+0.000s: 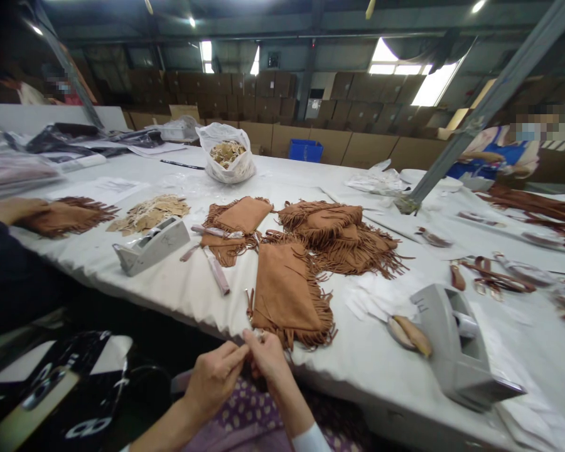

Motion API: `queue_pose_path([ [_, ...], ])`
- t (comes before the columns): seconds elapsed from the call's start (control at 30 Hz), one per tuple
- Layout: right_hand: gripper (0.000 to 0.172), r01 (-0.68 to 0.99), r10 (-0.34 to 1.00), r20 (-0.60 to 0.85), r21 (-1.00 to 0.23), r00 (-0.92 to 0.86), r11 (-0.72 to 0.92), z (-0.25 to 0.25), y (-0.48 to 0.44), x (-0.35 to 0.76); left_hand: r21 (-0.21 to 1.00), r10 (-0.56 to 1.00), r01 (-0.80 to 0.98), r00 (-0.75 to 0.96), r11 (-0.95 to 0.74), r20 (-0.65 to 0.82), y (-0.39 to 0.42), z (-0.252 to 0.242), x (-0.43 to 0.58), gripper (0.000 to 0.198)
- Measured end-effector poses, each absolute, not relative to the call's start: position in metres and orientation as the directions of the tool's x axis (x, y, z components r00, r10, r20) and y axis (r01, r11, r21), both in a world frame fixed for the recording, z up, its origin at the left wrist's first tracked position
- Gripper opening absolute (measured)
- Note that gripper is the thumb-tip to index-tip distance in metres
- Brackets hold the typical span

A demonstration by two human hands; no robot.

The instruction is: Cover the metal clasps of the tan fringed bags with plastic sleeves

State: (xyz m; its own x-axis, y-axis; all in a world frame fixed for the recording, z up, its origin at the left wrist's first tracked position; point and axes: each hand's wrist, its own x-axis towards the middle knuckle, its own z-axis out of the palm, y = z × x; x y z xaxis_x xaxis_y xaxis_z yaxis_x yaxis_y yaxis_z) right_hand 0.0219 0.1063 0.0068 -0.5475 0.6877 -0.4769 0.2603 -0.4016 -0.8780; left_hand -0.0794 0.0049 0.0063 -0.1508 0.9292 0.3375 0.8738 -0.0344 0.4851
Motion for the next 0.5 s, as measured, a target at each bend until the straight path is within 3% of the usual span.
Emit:
queue_pose_path([
  [0.23, 0.051, 0.168, 0.753, -0.399, -0.915, -0.524, -0.367, 0.001, 0.117, 0.034, 0.640, 0.946, 0.746, -0.039, -0.187, 0.322, -0.022, -0.017, -0.092, 0.047],
  [0.37, 0.048, 0.146, 0.775, -0.376, -0.924, -0.507, -0.353, -0.002, 0.119, 0.043, 0.708, 0.963, 0.706, -0.199, 0.010, 0.185, -0.039, -0.024, -0.100, 0.045],
  [0.5, 0.046, 0.153, 0.775, -0.345, -0.938, -0.530, -0.312, -0.003, 0.116, 0.045, 0.839, 0.919, 0.520, -0.389, 0.159, 0.067, -0.013, -0.006, -0.099, 0.036],
])
